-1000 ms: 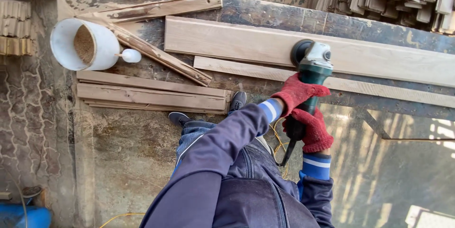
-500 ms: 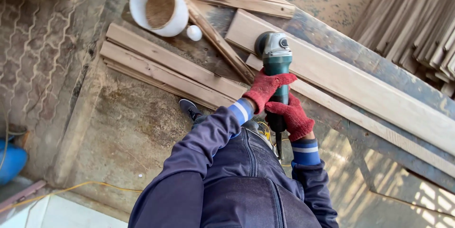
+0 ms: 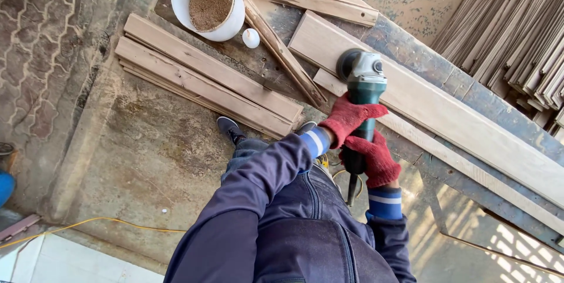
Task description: Sanding a long wooden plank using an angle grinder with a sanding disc.
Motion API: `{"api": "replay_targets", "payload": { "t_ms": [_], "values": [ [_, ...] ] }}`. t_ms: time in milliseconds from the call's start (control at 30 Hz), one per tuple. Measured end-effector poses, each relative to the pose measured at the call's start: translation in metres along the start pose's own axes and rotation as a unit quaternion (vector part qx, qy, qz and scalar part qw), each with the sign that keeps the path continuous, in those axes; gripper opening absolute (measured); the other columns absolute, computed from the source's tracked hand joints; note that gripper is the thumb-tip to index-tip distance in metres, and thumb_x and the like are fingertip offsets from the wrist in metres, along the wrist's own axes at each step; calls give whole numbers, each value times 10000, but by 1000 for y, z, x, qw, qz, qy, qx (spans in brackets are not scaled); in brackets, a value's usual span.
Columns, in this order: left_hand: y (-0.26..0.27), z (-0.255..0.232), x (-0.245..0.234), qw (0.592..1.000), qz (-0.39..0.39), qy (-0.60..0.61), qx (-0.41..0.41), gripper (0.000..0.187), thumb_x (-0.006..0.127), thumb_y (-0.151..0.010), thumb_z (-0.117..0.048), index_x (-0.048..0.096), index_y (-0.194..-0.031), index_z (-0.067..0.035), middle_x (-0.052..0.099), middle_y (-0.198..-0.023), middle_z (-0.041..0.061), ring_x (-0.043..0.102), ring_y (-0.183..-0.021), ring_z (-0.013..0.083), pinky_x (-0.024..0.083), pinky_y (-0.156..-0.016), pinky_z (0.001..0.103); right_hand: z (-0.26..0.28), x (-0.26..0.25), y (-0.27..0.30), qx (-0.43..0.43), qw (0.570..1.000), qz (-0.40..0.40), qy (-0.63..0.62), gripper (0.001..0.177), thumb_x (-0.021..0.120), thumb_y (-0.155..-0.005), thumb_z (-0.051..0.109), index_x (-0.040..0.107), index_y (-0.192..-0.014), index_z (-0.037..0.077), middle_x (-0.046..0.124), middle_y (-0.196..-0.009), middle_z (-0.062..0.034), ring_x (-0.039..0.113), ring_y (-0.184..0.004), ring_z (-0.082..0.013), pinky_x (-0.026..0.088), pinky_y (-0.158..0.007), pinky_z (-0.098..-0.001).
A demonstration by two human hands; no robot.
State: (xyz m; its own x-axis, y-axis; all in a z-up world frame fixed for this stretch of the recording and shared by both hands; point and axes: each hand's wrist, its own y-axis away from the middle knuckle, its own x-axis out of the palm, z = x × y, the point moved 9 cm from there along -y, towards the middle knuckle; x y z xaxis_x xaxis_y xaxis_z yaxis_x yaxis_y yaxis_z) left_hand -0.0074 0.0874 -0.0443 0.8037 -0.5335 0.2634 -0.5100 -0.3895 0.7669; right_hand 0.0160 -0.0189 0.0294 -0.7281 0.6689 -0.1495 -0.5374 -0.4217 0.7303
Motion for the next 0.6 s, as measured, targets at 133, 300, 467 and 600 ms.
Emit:
{"api": "replay_targets", "payload": {
  "t_ms": [133,300,467,600],
  "values": [
    [-6,-14,-46,997,-36,63,29,504,979,-566,-287,734,-969,-109,725,-716,104,761,-715,258,656,-727,398,19,36,-6,-25,998,49,29,465,928,-511,176,721,-911,62,627,-730,-121,645,-679,-245,551,-606,-372],
    [-2,-32,-89,983,-95,144,62,531,984,-564,-191,707,-994,-48,718,-744,157,761,-727,283,655,-677,420,20,72,-40,-15,991,120,50,538,950,-540,190,708,-997,38,663,-793,-179,702,-692,-318,613,-596,-439],
    [-3,-34,-80,981,-103,149,76,471,980,-584,-193,716,-932,-19,717,-682,163,762,-674,270,663,-612,413,15,63,-48,-14,991,131,36,543,966,-549,151,687,-990,4,659,-784,-211,725,-664,-354,632,-559,-471],
    [4,-23,-19,998,-53,32,30,649,964,-558,-366,730,-1111,-117,747,-906,136,740,-931,297,587,-892,470,3,15,-26,2,999,49,11,512,937,-569,175,690,-991,24,634,-785,-189,690,-666,-334,603,-550,-476]
  ]
}}
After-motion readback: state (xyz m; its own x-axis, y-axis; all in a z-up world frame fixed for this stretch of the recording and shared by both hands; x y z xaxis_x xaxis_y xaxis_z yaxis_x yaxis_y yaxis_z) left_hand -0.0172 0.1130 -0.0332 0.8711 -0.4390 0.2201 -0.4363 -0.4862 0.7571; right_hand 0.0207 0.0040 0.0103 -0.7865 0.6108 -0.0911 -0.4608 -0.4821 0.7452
